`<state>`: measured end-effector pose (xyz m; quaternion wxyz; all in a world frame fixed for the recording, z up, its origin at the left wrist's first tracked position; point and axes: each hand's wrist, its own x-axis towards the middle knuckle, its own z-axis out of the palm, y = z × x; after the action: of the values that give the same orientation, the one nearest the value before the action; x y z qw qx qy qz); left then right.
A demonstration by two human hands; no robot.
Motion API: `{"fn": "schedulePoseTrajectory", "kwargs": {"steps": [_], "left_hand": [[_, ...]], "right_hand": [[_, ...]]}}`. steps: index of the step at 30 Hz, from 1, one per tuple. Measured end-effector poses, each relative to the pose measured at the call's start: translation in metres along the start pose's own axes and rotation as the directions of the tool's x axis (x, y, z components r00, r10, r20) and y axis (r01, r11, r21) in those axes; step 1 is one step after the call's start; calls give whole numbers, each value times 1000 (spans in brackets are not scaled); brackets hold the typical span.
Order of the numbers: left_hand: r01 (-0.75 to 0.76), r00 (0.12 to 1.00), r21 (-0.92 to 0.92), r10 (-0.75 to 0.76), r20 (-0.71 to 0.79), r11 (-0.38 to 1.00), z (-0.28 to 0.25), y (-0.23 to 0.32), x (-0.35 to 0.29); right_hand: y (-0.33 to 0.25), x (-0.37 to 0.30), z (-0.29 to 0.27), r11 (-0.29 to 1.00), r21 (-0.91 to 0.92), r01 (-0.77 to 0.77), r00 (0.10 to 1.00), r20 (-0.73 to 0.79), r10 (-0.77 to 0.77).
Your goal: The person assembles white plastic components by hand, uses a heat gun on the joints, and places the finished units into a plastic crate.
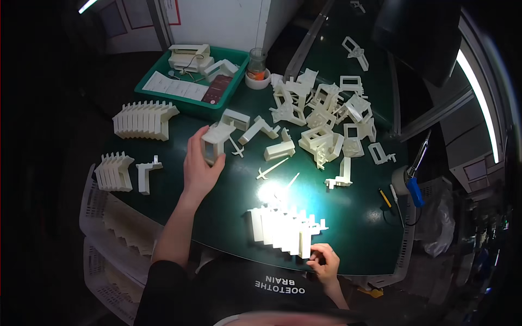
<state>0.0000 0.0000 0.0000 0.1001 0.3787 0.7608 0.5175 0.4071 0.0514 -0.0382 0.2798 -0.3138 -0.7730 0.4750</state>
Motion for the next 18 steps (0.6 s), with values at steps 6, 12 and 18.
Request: {"fn": "schedulePoseTrajectory", "kwargs": {"steps": [6, 12, 18], "left_hand": [[591, 742, -671, 24, 670, 447, 29, 54, -45], [667, 632, -634, 151, 760, 392, 58, 64, -61], [657, 650, -632, 118, 751, 410, 59, 60, -61]], "right_hand": [[-45, 56, -20, 957, -185, 222, 944, -205, -259], [-86, 102, 28, 915, -177, 363, 932, 49, -360], [-76, 104, 39, 916, -167, 365, 931, 62, -360]]}}
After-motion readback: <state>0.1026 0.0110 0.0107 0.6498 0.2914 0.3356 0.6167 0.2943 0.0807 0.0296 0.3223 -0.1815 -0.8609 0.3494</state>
